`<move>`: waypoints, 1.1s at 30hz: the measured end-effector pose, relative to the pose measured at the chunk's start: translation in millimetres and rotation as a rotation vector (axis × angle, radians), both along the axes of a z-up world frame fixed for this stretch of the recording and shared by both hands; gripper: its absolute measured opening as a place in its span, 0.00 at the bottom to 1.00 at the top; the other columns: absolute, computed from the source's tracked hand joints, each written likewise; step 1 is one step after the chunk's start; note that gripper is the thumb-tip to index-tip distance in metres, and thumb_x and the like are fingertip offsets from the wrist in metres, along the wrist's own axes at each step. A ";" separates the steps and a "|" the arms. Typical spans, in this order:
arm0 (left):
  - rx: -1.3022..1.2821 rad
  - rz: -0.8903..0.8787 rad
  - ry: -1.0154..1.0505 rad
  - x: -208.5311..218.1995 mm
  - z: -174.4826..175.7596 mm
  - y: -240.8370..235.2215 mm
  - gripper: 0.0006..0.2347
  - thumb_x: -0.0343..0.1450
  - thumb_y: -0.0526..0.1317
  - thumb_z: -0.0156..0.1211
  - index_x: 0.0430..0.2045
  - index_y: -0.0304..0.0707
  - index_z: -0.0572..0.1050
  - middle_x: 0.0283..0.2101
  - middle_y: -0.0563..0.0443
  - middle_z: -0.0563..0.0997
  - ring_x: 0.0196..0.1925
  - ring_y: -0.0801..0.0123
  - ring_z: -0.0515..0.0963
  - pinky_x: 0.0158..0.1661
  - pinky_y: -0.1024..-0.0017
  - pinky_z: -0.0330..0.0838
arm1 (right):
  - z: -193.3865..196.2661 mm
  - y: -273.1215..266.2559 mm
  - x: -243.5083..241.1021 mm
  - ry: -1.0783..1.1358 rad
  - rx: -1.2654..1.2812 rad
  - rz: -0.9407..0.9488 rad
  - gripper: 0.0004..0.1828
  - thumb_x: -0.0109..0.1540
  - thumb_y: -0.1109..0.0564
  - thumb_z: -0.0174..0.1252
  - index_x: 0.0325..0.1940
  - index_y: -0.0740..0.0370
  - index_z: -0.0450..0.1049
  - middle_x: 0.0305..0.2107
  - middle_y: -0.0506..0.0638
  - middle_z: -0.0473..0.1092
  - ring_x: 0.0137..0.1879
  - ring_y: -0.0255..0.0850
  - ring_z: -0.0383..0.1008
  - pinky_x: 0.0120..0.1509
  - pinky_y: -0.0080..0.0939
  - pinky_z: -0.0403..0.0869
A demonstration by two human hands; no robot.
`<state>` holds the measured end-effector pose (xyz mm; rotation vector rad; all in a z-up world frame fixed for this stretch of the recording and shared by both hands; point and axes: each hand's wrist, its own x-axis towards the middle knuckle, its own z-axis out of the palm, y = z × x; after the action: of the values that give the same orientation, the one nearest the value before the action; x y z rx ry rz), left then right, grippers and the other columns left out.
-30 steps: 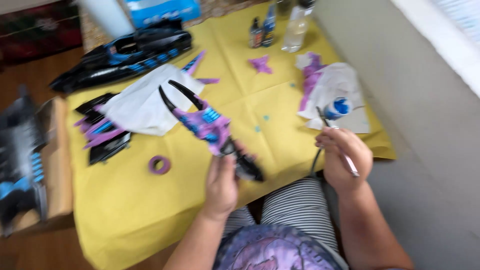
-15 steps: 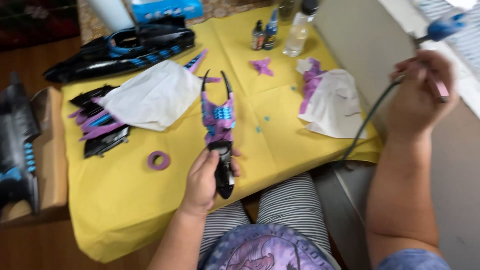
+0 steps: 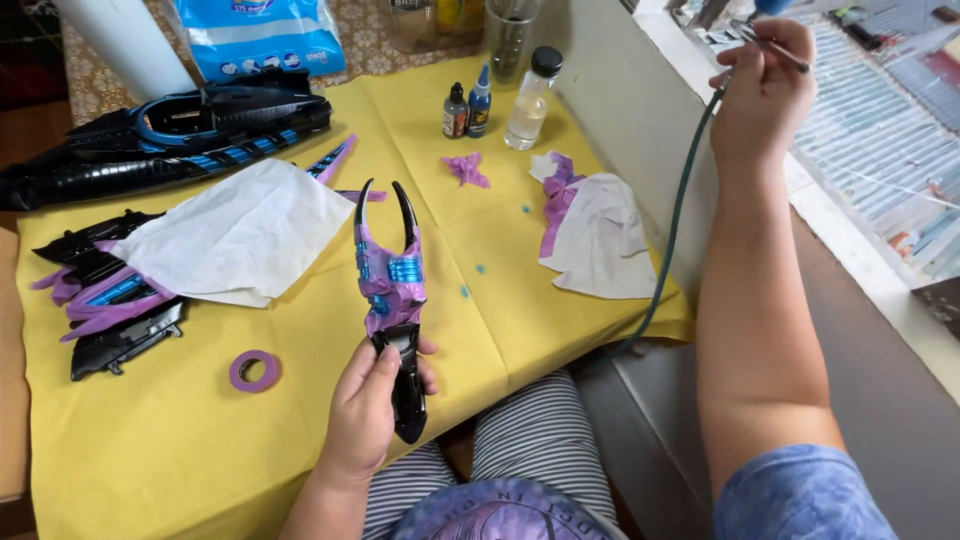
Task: Removing purple masking tape from a painted plastic claw prop after airbrushing.
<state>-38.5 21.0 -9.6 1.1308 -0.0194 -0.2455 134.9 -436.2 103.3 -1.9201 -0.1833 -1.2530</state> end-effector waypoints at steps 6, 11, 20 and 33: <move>0.025 -0.019 0.016 0.1 3.6 2.5 0.13 0.77 0.39 0.44 0.40 0.25 0.74 0.42 0.35 0.83 0.31 0.57 0.79 0.36 0.61 0.79 | 5.1 -29.7 71.1 0.267 0.014 -0.179 0.11 0.67 0.64 0.43 0.46 0.54 0.69 0.30 0.44 0.75 0.29 0.34 0.75 0.38 0.31 0.78; -0.060 -0.057 0.064 0.5 1.5 6.8 0.18 0.77 0.40 0.42 0.43 0.18 0.76 0.32 0.30 0.81 0.29 0.50 0.81 0.35 0.60 0.77 | -15.3 -62.3 130.8 0.397 -0.038 -0.328 0.08 0.61 0.63 0.48 0.35 0.51 0.71 0.24 0.39 0.82 0.27 0.29 0.78 0.30 0.36 0.74; -0.065 -0.012 -0.196 -3.7 -10.9 3.1 0.13 0.80 0.38 0.42 0.50 0.24 0.71 0.36 0.37 0.79 0.32 0.60 0.83 0.35 0.64 0.82 | -64.9 -12.2 166.8 0.475 0.006 -0.166 0.07 0.62 0.62 0.49 0.35 0.51 0.71 0.24 0.39 0.82 0.28 0.29 0.78 0.31 0.36 0.75; 0.522 0.133 -0.318 -15.8 42.8 5.4 0.25 0.78 0.41 0.44 0.71 0.29 0.53 0.73 0.39 0.62 0.77 0.57 0.59 0.73 0.63 0.52 | -130.5 -46.0 112.5 0.453 0.094 -0.135 0.06 0.63 0.60 0.51 0.36 0.52 0.73 0.25 0.39 0.81 0.29 0.29 0.77 0.32 0.35 0.75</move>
<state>-54.3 26.4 33.3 1.6757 -0.1698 0.0578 247.4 -482.2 -27.2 -2.1037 0.2385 -0.8608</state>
